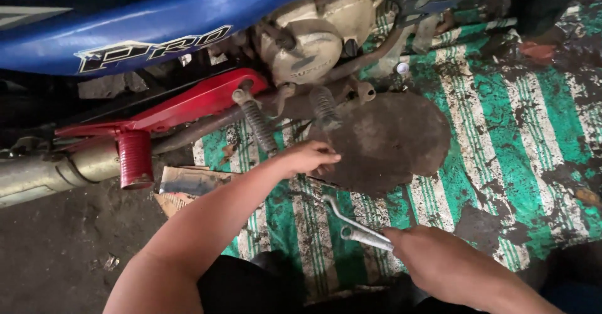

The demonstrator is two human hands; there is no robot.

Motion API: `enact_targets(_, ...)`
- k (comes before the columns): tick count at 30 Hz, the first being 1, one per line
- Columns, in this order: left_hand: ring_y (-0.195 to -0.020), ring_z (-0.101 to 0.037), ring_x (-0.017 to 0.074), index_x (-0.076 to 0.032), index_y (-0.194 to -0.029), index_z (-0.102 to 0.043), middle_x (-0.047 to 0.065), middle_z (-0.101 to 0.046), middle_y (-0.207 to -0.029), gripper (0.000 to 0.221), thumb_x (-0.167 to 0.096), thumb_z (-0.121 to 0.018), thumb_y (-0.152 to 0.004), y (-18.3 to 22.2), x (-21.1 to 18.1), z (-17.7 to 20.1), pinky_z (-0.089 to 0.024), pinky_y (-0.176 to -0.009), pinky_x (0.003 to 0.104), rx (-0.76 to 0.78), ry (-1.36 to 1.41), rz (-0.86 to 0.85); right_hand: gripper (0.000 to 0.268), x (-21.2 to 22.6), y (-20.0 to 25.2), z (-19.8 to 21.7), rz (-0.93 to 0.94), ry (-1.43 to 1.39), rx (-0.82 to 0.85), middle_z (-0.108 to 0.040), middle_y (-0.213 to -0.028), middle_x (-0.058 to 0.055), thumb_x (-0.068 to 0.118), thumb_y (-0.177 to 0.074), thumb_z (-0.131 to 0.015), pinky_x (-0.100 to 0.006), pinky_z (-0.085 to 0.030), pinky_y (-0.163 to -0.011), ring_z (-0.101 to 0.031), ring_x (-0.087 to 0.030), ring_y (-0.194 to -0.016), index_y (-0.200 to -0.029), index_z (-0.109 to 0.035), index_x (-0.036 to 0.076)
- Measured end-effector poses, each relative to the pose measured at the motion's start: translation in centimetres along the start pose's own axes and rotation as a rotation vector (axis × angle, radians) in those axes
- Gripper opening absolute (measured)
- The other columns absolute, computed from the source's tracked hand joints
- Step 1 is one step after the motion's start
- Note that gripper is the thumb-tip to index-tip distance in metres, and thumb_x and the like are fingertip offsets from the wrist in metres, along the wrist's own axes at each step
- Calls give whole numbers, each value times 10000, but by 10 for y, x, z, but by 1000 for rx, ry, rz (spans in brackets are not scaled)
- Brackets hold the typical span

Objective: The person is using various wrenches to tighten and loosen bolts on a motorcycle, focusing on the engine and exhaust areas.

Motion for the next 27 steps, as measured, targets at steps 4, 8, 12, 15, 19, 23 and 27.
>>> enact_targets(4, -1118, -722, 189, -235, -1560, -631, 20, -710, -1444, 636, -541, -669, -1003, -30, 28, 7, -592, -910, 298, -71, 64, 18, 192, 5, 3, -2, 41, -2, 44, -570, -900, -21, 184, -1127, -466, -450, -383, -713, -562, -229, -787, -1232, -604, 265)
enact_targets(8, -1325, -696, 290, -211, -1615, -577, 86, -619, -1645, 770, -622, -668, -970, -40, 40, 13, -553, -1094, 401, -121, 1, 32, 192, -8, -10, -2, 9, -19, -44, -665, -957, 12, 334, -1156, -469, -445, -446, -705, -642, -210, -794, -1271, -622, 329)
enact_targets(12, -1488, -598, 315, -224, -1656, -512, 83, -440, -1788, 809, -632, -653, -971, -48, 48, 11, -532, -1184, 429, -106, -36, 37, 346, -7, 17, 26, -209, -238, -31, -691, -989, 49, 335, -1164, -447, -351, -448, -700, -614, -128, -782, -1454, -628, 388)
enact_targets(15, -1466, -621, 334, -233, -1676, -500, 78, -475, -1768, 809, -602, -674, -978, -36, 41, 12, -544, -1151, 435, -110, -20, 62, 569, -13, 26, 45, -334, -375, -110, -755, -1304, -32, 314, -1188, -409, -335, -581, -671, -685, -133, -737, -1745, -297, 347)
enact_targets(19, -1420, -657, 298, -249, -1636, -560, 45, -558, -1713, 755, -598, -683, -977, -25, 35, 14, -556, -1120, 423, -129, -44, 85, 463, -28, 18, 65, -375, -460, -328, -737, -964, -87, 353, -1175, -416, -435, -562, -728, -686, -247, -808, -1636, -401, 317)
enact_targets(23, -1511, -583, 365, -105, -1574, -661, 155, -607, -1650, 729, -601, -724, -1045, -30, 47, 17, -539, -1197, 485, -121, 11, -55, 571, -32, 17, 74, -206, -744, -613, -809, -1187, -249, 191, -1119, -519, -581, -676, -933, -880, -397, -938, -1663, -473, 23)
enact_targets(27, -1467, -628, 350, -63, -1611, -616, 202, -575, -1665, 746, -540, -756, -1056, -45, 62, 15, -574, -1173, 450, -108, 90, -41, 557, -36, 6, 86, -153, -801, -603, -810, -877, -198, 168, -1114, -538, -491, -729, -793, -855, -325, -752, -1658, -522, 52)
Point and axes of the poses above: each hand's wrist, its own y-axis away from the middle knuckle, its own z-axis out of the back of the hand, x = y × z, the point moved 9 cm from there along -y, towards the middle knuckle
